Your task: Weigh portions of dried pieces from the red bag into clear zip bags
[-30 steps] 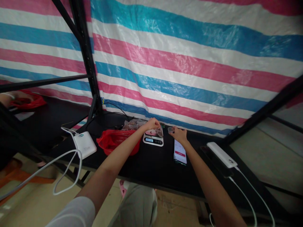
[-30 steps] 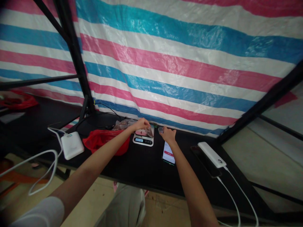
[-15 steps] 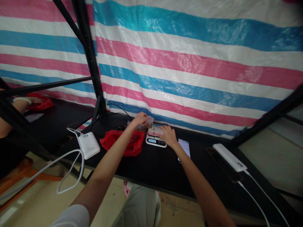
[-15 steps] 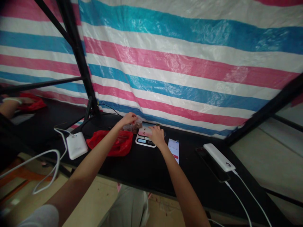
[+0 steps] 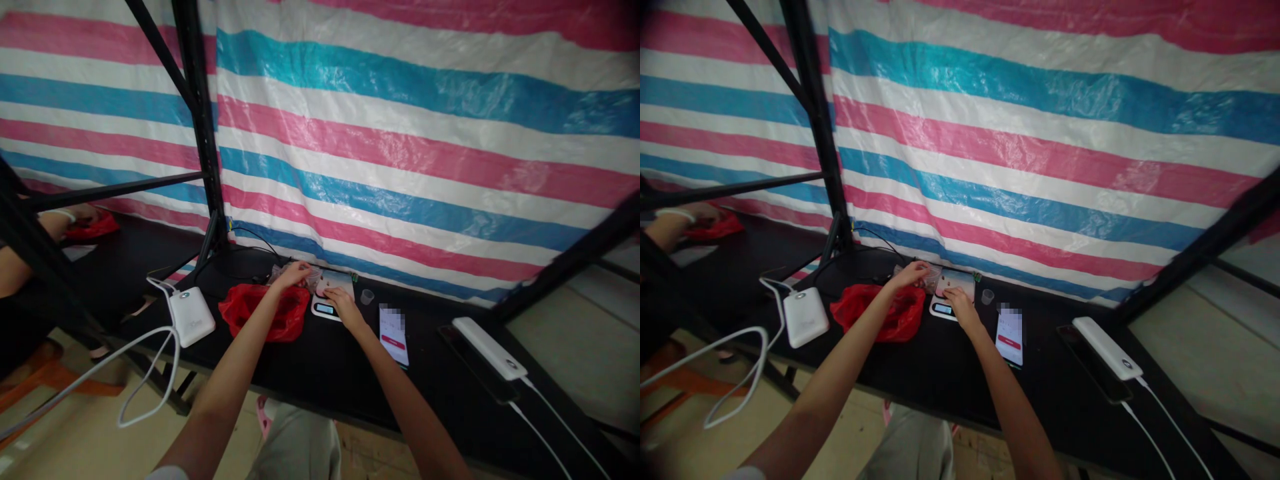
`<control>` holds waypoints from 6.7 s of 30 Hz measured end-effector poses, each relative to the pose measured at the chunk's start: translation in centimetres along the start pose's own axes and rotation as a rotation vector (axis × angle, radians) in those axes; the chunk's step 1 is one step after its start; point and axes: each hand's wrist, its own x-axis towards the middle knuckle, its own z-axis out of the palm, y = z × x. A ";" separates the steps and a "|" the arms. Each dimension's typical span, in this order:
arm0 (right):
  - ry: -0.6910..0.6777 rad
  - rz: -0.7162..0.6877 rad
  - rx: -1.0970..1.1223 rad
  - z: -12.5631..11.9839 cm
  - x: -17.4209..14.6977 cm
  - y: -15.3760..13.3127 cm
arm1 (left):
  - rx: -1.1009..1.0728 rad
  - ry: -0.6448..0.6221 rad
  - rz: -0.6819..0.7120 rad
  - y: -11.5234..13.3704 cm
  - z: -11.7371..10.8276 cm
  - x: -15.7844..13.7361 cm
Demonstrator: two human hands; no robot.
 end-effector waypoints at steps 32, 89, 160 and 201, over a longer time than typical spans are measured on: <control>0.007 0.348 -0.070 -3.4 6.7 -4.4 | 0.029 0.204 0.454 -3.7 1.5 -0.4; 0.079 0.707 -0.252 0.8 -0.3 -5.4 | -0.283 -0.088 0.302 -3.4 2.8 -1.3; -0.083 0.101 -0.259 -6.2 8.1 -7.6 | -0.292 0.059 0.361 -2.8 2.7 -1.3; 0.181 0.835 -0.175 -3.9 0.4 -0.4 | 0.881 0.097 0.398 -6.3 -4.2 -17.8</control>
